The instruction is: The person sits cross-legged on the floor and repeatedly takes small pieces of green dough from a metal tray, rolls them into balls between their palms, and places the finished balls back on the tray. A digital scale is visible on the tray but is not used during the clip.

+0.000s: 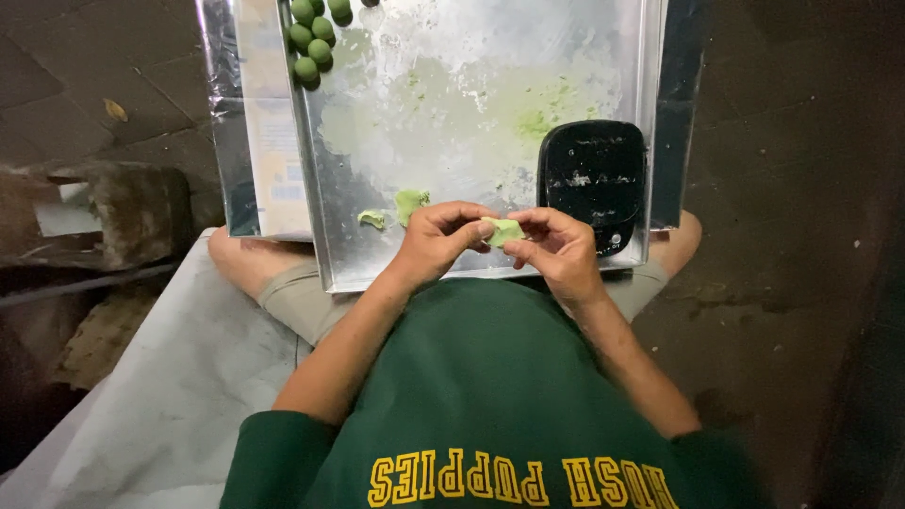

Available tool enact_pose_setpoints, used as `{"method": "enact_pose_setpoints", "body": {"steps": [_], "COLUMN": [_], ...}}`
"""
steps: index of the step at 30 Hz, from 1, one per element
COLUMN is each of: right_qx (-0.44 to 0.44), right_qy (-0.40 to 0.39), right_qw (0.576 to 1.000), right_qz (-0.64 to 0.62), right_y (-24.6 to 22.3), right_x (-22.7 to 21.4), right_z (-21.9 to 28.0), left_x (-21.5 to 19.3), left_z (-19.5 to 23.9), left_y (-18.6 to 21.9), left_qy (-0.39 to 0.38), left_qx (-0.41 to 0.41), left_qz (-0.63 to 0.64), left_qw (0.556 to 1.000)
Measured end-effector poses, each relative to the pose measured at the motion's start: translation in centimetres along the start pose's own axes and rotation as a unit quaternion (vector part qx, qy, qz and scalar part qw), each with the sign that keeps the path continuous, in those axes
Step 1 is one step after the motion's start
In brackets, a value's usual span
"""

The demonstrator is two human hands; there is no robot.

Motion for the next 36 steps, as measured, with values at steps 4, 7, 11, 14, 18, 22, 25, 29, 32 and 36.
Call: {"method": "enact_pose_setpoints", "body": {"steps": [4, 7, 11, 14, 18, 22, 25, 29, 32, 36], "right_qx": [0.005, 0.017, 0.022, 0.003, 0.002, -0.025, -0.088, -0.205, -0.217, -0.217], "right_qy": [-0.003, -0.020, -0.023, 0.001, 0.060, 0.106, 0.142, 0.182, 0.210, 0.184], "right_qw": [0.999, 0.997, 0.996, 0.998, 0.994, 0.985, 0.949, 0.861, 0.840, 0.837], "right_qz": [0.045, 0.075, 0.085, 0.059, 0.089, 0.136, 0.266, 0.428, 0.452, 0.467], "right_y": [-0.1, 1.1, 1.6, 1.0, -1.3, -0.9, -0.7, -0.4, -2.0, -2.2], "right_x": [-0.3, -0.7, -0.3, 0.3, -2.0, -5.7, -7.5, -9.6, -10.6, -10.0], "right_z": [0.3, 0.2, 0.6, 1.4, 1.2, -1.1, -2.4, -3.7, -3.1, -2.9], "left_x": [0.1, -0.2, -1.0, -2.9, -6.9, -8.2, -9.5, -10.1, -11.6, -11.4], "left_z": [-0.3, -0.2, 0.3, -0.2, -1.4, -0.1, 0.8, 1.1, 1.3, 1.0], "left_y": [1.4, 0.2, -2.3, -3.6, 2.9, 3.8, 2.3, 1.6, 0.2, 1.1], "left_qy": [-0.113, -0.143, -0.127, -0.043, 0.029, -0.044, -0.089, -0.097, -0.079, -0.103], "left_qx": [0.191, 0.254, 0.270, 0.261, 0.207, 0.233, 0.245, 0.276, 0.283, 0.298], "left_qz": [-0.260, -0.309, -0.313, -0.315, -0.360, -0.524, -0.634, -0.727, -0.733, -0.733], "left_qw": [0.940, 0.905, 0.901, 0.912, 0.909, 0.818, 0.728, 0.621, 0.614, 0.602]}}
Point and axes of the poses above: each hand's wrist, its own z-axis away from the middle knuckle, its own x-axis out of the palm, y = z × x, the point moved 1 cm from there along -z, towards the middle knuckle, and after that the axes turned 14 degrees about x, right-handed, at the moved point
